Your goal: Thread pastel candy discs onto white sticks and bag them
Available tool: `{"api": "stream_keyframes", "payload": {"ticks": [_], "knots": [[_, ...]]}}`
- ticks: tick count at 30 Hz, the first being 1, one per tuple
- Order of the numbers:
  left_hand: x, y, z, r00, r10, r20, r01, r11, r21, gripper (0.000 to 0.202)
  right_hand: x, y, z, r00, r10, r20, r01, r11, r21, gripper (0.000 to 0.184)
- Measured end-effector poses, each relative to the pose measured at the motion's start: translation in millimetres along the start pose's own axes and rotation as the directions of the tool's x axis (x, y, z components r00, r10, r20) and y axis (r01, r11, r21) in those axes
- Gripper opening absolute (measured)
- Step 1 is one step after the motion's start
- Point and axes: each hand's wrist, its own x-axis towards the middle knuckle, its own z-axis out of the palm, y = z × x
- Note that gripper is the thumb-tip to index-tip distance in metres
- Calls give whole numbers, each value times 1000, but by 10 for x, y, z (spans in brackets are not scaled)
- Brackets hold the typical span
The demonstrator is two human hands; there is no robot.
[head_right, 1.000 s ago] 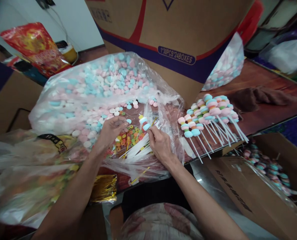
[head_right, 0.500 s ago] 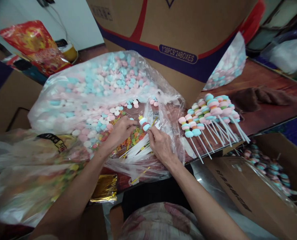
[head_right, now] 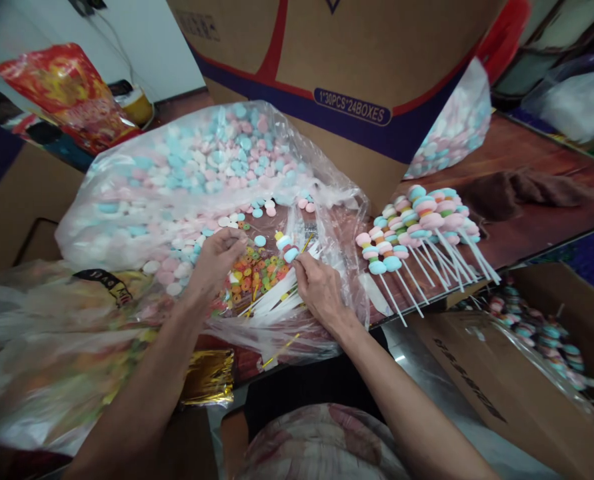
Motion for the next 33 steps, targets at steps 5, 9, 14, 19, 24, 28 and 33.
{"api": "stream_keyframes", "payload": {"ticks": [5,9,14,19,24,28,33], "knots": [[-294,287,-168,996,-11,-89,7,999,-49,18,-2,-7,-15,999,25,40,-25,1000,0,23],[-754,547,-294,999,11,-40,-10,999,40,17,-20,-5,-24,1000,2,24,-2,1000,-15,23],[-1215,679,-628,950,171,-263,-78,941,331,12,-22,15,-10,999,-45,-26,45,999,-15,24],[-1219,598,-1134,831,261,-491,52,842,536,16,-20,16,-13,997,-73,-32,73,997,-27,27],[-1040,448,-1211,919,208,-335,59,767,638,22,-21,16,-6,999,-46,-15,45,998,-31,27],[-942,372,-1168,972,166,-167,25,630,776,22,-19,18,1,1000,-24,10,24,999,-30,26],[-931,362,-1168,975,153,-160,18,664,747,28,-16,15,-1,1000,-9,23,10,1000,-24,22]]}}
